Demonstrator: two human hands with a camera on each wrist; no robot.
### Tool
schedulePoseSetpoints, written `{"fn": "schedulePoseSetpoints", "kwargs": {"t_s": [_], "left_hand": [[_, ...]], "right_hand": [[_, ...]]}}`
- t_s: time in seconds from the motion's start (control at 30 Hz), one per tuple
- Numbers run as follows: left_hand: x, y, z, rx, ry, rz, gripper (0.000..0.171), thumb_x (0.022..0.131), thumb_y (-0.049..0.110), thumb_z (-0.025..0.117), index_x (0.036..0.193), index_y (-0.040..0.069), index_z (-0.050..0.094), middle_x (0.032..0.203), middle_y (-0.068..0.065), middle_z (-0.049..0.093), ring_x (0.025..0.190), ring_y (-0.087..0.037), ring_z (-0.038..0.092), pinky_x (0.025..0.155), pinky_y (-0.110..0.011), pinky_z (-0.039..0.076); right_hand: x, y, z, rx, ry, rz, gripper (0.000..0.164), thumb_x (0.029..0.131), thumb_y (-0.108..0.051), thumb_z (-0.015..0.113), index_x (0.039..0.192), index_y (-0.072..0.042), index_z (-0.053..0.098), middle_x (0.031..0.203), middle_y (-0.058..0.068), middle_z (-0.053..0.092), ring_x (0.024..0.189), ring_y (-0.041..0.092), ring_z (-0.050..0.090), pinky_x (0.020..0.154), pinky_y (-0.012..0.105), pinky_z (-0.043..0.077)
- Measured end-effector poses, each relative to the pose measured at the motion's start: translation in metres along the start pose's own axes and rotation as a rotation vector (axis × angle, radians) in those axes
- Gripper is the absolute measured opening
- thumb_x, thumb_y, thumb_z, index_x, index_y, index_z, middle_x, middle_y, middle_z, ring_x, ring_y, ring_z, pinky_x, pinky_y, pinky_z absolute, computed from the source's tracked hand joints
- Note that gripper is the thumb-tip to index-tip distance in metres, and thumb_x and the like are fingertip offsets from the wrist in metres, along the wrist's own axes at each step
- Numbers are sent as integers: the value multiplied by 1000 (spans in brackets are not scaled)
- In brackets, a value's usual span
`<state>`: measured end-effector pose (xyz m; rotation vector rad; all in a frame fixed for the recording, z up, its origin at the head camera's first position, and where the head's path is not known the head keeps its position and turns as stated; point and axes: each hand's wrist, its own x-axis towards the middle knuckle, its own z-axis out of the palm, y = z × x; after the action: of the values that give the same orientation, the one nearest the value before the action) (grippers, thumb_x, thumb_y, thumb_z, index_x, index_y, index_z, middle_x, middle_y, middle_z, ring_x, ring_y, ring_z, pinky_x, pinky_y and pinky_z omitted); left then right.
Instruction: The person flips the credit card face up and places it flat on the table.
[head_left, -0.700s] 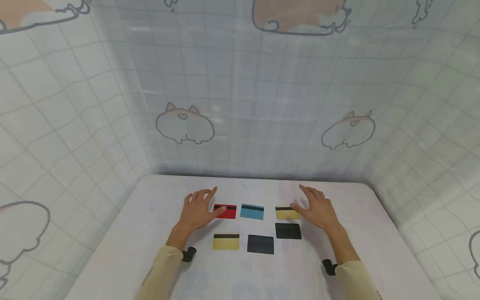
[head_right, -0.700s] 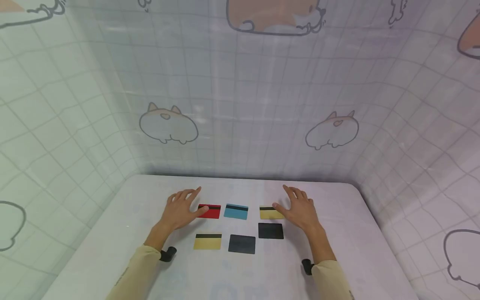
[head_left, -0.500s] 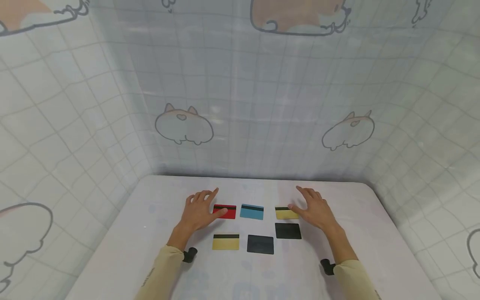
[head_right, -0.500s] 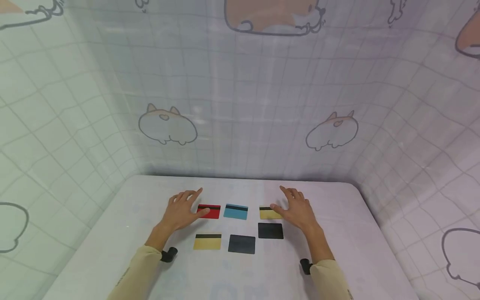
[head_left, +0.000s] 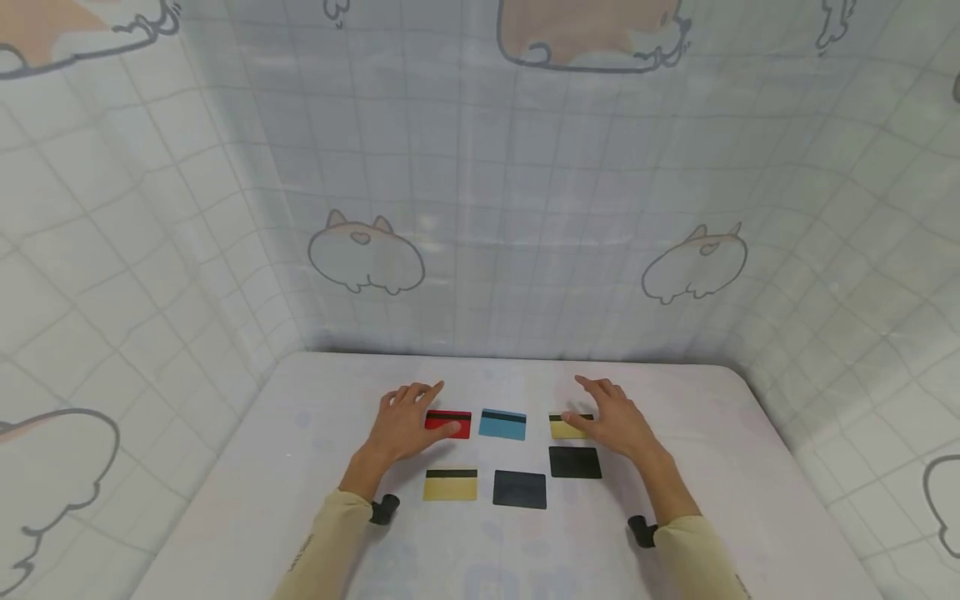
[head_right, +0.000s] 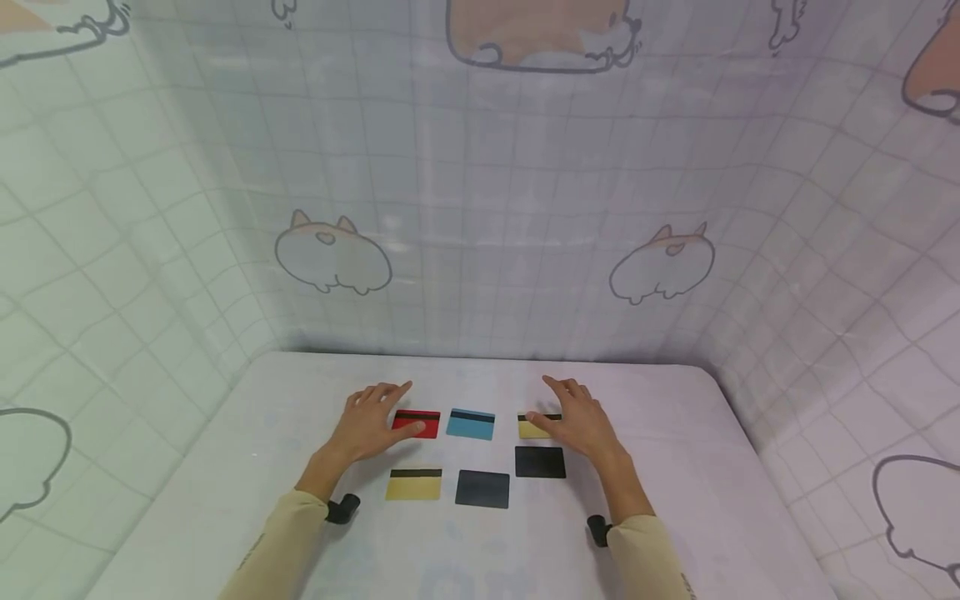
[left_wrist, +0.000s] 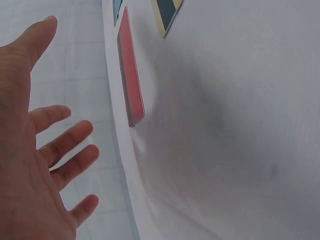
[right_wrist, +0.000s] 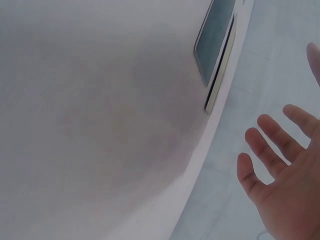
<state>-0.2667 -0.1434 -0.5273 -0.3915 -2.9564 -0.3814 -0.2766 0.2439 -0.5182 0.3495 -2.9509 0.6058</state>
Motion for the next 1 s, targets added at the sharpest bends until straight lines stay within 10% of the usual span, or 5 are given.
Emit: {"fn": "schedulePoseSetpoints", "kwargs": {"t_s": [1.0], "left_hand": [[-10, 10, -5, -73, -111, 60, 84, 81, 66, 69, 151, 25, 47, 131, -6, 57, 122, -28, 48, 105, -56, 37]], "right_hand": [[-14, -54, 8, 137, -140, 7, 79, 84, -60, 73, 150, -26, 48, 130, 5, 58, 118, 28, 58, 97, 55, 48]]}}
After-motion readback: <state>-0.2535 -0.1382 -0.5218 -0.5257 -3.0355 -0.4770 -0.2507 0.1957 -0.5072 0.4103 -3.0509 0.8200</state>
